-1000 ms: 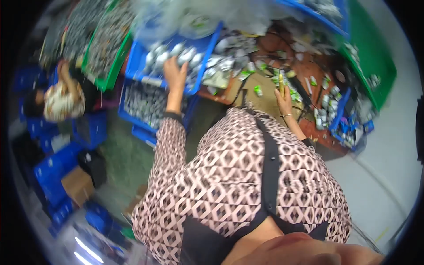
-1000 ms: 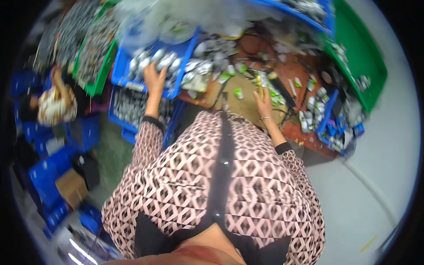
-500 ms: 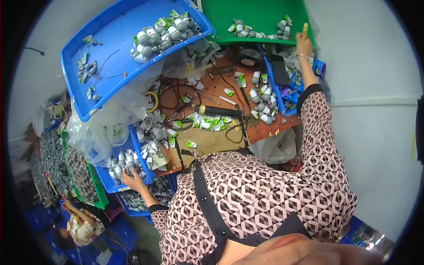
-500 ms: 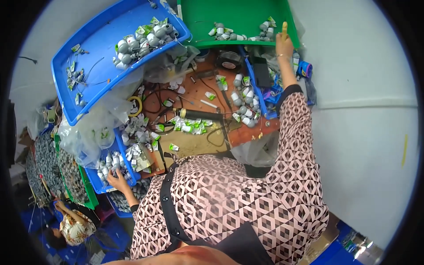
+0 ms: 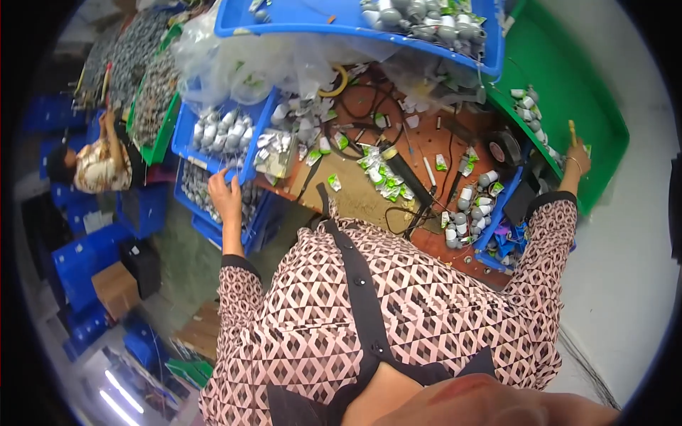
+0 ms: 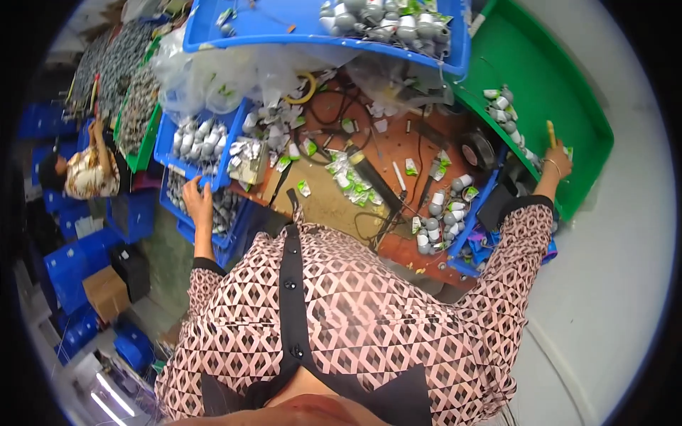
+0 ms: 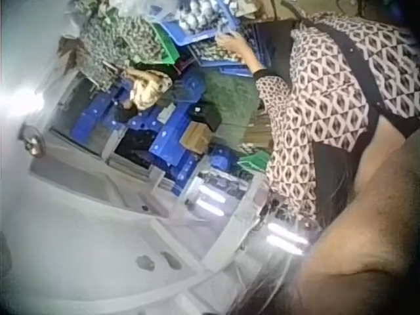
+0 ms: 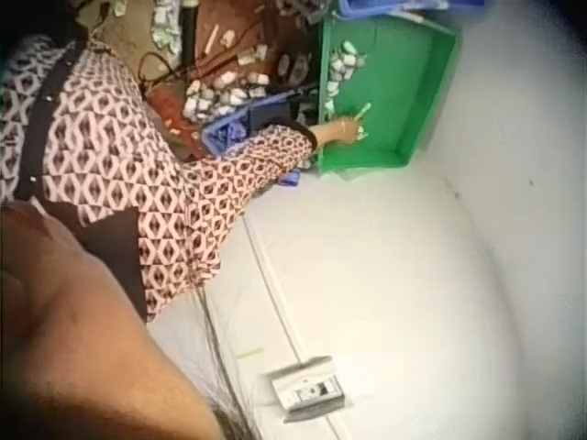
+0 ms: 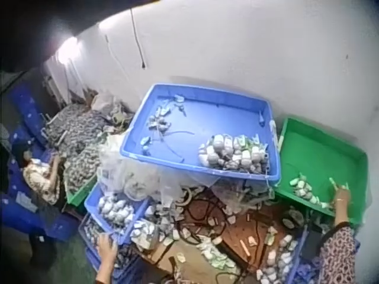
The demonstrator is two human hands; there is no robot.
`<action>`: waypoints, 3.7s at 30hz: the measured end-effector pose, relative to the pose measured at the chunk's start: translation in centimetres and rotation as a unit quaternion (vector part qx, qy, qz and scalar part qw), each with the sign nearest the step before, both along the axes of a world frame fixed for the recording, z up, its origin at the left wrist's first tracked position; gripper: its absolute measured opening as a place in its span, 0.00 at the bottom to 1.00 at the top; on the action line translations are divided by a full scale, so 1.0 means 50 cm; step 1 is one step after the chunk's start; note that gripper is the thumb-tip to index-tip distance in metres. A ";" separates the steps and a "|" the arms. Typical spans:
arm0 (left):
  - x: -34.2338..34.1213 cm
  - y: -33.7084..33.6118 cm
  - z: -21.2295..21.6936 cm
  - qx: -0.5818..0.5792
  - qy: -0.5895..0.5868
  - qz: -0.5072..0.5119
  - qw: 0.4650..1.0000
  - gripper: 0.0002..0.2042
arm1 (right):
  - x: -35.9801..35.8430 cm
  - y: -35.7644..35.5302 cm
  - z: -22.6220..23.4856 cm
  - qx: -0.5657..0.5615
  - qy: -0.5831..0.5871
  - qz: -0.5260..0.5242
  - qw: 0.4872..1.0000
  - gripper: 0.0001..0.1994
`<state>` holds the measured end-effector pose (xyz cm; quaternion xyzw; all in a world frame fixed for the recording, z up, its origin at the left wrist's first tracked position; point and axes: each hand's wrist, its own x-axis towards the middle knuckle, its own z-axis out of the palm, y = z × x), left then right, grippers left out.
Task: Assembling lightbulb components at a workbench in a factory.
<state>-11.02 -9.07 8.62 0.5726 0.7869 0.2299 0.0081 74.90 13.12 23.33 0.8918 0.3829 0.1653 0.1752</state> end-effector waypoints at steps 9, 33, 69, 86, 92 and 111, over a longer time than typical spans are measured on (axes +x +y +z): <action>0.138 0.037 0.025 -0.011 -0.338 -0.048 0.940 0.11 | -0.241 0.043 0.106 0.249 0.170 0.292 0.908 0.24; 0.483 0.062 -0.105 -0.275 -0.631 -0.290 0.665 0.17 | -0.823 -0.445 -0.314 -0.017 0.829 -0.007 0.559 0.29; 0.384 0.127 -0.131 -0.163 -0.151 -0.293 0.930 0.13 | -0.903 -0.383 -0.327 -0.061 0.737 0.196 0.644 0.19; 0.373 0.102 -0.120 -0.110 -0.136 -0.225 0.959 0.11 | -0.969 -0.342 -0.248 -0.105 0.583 0.417 0.690 0.15; 0.371 0.086 -0.138 -0.105 -0.138 -0.229 0.958 0.10 | -0.975 -0.349 -0.243 -0.145 0.534 0.435 0.710 0.15; 0.385 0.071 -0.113 -0.124 -0.113 -0.257 0.952 0.09 | -0.975 -0.353 -0.245 -0.156 0.500 0.464 0.714 0.13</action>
